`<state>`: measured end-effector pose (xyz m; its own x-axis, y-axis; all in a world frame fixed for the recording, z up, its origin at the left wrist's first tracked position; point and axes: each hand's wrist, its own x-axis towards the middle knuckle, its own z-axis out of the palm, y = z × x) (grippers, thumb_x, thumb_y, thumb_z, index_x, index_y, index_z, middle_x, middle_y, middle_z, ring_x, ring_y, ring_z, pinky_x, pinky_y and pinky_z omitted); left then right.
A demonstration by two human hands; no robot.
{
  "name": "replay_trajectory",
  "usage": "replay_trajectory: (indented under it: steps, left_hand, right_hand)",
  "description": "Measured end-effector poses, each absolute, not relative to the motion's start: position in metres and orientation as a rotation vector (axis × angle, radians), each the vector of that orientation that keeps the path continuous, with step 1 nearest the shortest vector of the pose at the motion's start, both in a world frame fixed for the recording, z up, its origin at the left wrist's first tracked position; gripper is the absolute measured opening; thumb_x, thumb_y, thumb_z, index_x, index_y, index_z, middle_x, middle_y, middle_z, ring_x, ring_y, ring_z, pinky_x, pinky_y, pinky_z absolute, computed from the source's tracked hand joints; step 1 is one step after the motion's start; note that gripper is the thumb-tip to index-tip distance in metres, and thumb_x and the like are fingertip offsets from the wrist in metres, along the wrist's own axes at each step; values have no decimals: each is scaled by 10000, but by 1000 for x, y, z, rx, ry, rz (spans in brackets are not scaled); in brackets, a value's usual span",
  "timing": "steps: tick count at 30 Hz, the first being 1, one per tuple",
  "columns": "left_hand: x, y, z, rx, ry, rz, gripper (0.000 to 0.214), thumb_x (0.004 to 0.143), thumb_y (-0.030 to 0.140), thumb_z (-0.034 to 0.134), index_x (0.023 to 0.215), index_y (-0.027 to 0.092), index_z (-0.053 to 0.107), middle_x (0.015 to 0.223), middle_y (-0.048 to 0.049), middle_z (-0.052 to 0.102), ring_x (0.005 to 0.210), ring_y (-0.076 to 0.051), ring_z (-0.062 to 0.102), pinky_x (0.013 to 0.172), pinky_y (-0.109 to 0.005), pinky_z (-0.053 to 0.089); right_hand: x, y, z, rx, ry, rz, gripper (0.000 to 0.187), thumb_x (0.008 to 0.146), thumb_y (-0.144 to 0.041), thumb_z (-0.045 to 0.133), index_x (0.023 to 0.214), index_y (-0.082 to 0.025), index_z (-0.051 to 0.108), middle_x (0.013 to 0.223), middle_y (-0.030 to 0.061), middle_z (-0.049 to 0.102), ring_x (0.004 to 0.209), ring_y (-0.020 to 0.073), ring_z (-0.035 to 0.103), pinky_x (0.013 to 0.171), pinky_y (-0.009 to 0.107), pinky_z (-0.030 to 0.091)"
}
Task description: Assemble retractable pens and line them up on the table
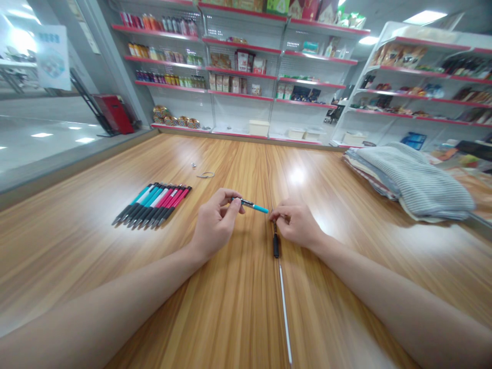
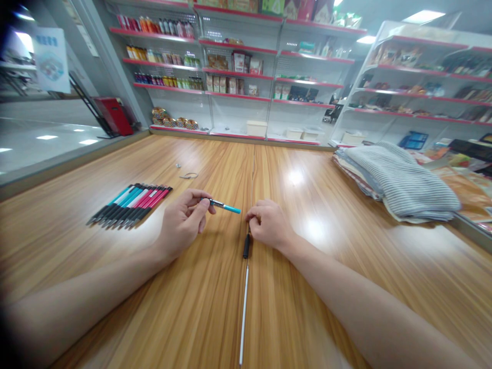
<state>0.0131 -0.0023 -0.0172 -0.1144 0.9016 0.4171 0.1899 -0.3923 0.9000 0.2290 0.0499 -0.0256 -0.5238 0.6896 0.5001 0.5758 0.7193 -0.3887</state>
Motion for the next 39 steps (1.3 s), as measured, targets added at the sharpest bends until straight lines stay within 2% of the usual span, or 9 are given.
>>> replay_trajectory:
  steps: [17, 30, 33, 36, 39]
  left_hand:
    - [14, -2, -18, 1568, 1229, 1559, 212, 881, 364, 543, 974, 174, 554, 790, -26, 641, 449, -47, 471, 406, -176, 335]
    - [13, -2, -18, 1599, 1235, 1544, 203, 897, 356, 529, 983, 173, 546, 798, -25, 632, 456, -37, 465, 412, -171, 344]
    - [13, -1, -18, 1610, 1242, 1527, 202, 902, 354, 520, 986, 171, 541, 805, -24, 632, 464, -37, 476, 418, -165, 351]
    - [14, -1, -18, 1616, 1246, 1498, 204, 904, 350, 515, 986, 166, 542, 809, -27, 636, 492, -47, 514, 438, -161, 376]
    - [14, -1, -17, 1629, 1231, 1448, 208, 902, 350, 515, 981, 161, 550, 846, -45, 654, 519, -57, 547, 453, -161, 400]
  right_hand:
    - [229, 50, -25, -964, -2285, 231, 290, 725, -36, 505, 788, -208, 731, 732, 20, 660, 701, 154, 579, 649, 264, 443]
    - [230, 51, -26, -929, -2255, 226, 279, 745, -36, 497, 813, -202, 711, 761, 25, 667, 736, 161, 596, 689, 274, 456]
    - [230, 48, -22, -882, -2187, 212, 268, 769, -60, 512, 929, -192, 682, 812, 39, 660, 783, 177, 598, 745, 304, 470]
    - [229, 43, -15, -770, -2186, 222, 374, 772, -92, 552, 1130, -187, 604, 899, 50, 655, 858, 196, 589, 816, 346, 473]
    - [226, 39, -12, -652, -2264, 240, 417, 796, -159, 593, 1210, -188, 554, 968, 66, 649, 900, 208, 576, 840, 372, 469]
